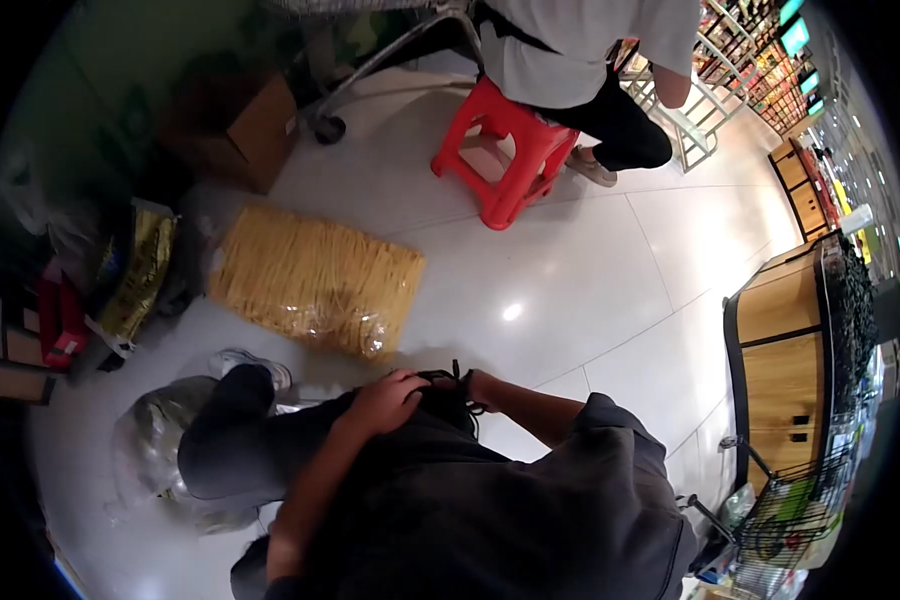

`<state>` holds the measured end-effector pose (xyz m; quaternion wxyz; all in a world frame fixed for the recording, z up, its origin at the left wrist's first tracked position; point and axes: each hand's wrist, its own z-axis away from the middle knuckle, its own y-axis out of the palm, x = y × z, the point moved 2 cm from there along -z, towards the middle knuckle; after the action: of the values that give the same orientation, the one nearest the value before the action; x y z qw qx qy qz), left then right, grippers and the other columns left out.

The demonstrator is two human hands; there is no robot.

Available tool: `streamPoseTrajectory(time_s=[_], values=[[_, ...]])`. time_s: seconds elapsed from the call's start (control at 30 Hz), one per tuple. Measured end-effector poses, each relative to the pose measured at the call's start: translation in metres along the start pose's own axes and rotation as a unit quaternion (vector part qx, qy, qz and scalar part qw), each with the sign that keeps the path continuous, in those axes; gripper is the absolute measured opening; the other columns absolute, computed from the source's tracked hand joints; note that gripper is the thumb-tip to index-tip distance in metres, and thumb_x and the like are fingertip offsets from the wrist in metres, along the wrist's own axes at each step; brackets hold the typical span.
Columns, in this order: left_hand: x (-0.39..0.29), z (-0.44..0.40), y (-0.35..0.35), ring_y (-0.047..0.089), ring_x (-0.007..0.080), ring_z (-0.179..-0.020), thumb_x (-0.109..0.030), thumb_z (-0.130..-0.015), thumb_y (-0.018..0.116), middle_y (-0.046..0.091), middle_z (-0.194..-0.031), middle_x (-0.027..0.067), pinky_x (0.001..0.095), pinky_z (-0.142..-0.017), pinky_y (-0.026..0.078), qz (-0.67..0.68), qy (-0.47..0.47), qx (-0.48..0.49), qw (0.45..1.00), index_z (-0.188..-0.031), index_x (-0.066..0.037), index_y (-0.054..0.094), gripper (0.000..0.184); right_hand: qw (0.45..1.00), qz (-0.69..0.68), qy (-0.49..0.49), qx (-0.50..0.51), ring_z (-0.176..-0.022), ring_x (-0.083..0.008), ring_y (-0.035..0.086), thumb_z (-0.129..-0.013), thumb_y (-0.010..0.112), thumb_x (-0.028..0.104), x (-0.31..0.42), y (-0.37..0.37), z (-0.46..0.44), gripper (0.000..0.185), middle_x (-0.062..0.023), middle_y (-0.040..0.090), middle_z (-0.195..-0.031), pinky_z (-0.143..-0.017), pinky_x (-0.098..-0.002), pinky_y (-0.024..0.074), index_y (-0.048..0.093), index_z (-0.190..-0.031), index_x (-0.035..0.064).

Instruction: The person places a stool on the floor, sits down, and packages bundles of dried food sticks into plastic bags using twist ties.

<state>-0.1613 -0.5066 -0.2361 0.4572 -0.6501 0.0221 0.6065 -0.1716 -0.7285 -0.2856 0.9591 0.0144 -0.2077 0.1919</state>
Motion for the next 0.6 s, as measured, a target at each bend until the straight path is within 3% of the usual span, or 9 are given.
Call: streamPoseTrajectory(time_s=[0.13,0.17,0.23,0.3,0.37,0.43,0.47,0.6], values=[[0.014,0.001,0.012,0.058,0.0351,-0.112,-0.032,-0.094,0.053,0.060,-0.123,0.0162,0.0419,-0.094,0.047,0.035,-0.044,-0.114,0.992,-0.116,-0.008,0.063,0.034,0.999,-0.025,-0.017,-0.034,-0.111,-0.0249,0.056,-0.078,0.073,0.055,-0.015,0.008,-0.008,0.064,-0.0110,0.062,-0.119,-0.093,-0.0418,0.0451,0.065,-0.116,0.0038],[0.015,-0.002,0.013,0.058,0.0351,-0.112,-0.032,-0.094,0.053,0.060,-0.123,0.0162,0.0419,-0.094,0.047,0.033,-0.032,-0.122,0.991,-0.116,-0.008,0.063,0.034,0.997,-0.021,-0.033,-0.074,-0.103,-0.0247,0.058,-0.076,0.075,0.054,-0.027,0.006,-0.020,0.064,-0.0115,0.065,-0.110,-0.088,-0.0399,0.0458,0.066,-0.112,0.0018],[0.015,-0.011,0.012,0.057,0.0352,-0.113,-0.035,-0.095,0.050,0.062,-0.120,0.0174,0.0420,-0.096,0.046,0.037,-0.089,-0.010,0.995,-0.119,-0.008,0.061,0.038,0.989,0.002,-0.063,-0.137,-0.092,-0.0244,0.059,-0.074,0.077,0.054,-0.035,0.005,-0.019,0.062,-0.0128,0.066,-0.096,-0.080,-0.0388,0.0464,0.069,-0.102,-0.0010],[0.026,-0.022,0.028,0.057,0.0362,-0.112,-0.036,-0.096,0.048,0.062,-0.119,0.0176,0.0435,-0.095,0.046,0.027,-0.063,0.017,0.998,-0.121,-0.008,0.060,0.040,0.977,0.037,-0.078,-0.193,-0.085,-0.0251,0.061,-0.073,0.079,0.048,-0.034,0.005,0.002,0.061,-0.0169,0.066,-0.088,-0.073,-0.0425,0.0469,0.069,-0.094,-0.0079],[0.013,-0.026,0.026,0.059,0.0371,-0.110,-0.034,-0.096,0.046,0.063,-0.120,0.0169,0.0445,-0.095,0.047,0.018,-0.042,0.051,0.998,-0.123,-0.011,0.060,0.038,0.957,0.102,-0.073,-0.261,-0.082,-0.0269,0.064,-0.078,0.073,0.038,-0.047,0.000,0.000,0.050,-0.0199,0.067,-0.084,-0.071,-0.0431,0.0484,0.068,-0.094,-0.0082],[0.017,-0.035,0.038,0.060,0.0375,-0.109,-0.033,-0.094,0.046,0.064,-0.118,0.0160,0.0454,-0.094,0.048,-0.005,-0.029,0.062,0.998,-0.123,-0.014,0.060,0.037,0.938,0.160,-0.035,-0.304,-0.087,-0.0326,0.066,-0.081,0.064,0.033,-0.038,0.006,0.016,0.043,-0.0239,0.067,-0.084,-0.075,-0.0434,0.0496,0.068,-0.095,-0.0078],[0.021,-0.042,0.044,0.060,0.0360,-0.110,-0.034,-0.092,0.047,0.065,-0.117,0.0147,0.0463,-0.094,0.048,-0.036,-0.044,0.074,0.996,-0.123,-0.017,0.060,0.038,0.932,0.157,-0.038,-0.324,-0.095,-0.0382,0.066,-0.084,0.060,0.039,-0.033,0.012,0.027,0.048,-0.0271,0.067,-0.094,-0.078,-0.0431,0.0501,0.068,-0.098,-0.0063],[-0.016,-0.032,0.023,0.060,0.0365,-0.111,-0.044,-0.088,0.057,0.065,-0.117,0.0173,0.0492,-0.093,0.048,-0.147,-0.121,0.097,0.977,-0.108,-0.007,0.069,0.044,0.915,0.289,-0.100,-0.264,-0.093,-0.0368,0.067,-0.091,0.052,0.033,-0.075,-0.013,-0.061,0.040,-0.0279,0.067,-0.094,-0.077,-0.0450,0.0519,0.068,-0.101,-0.0029]])
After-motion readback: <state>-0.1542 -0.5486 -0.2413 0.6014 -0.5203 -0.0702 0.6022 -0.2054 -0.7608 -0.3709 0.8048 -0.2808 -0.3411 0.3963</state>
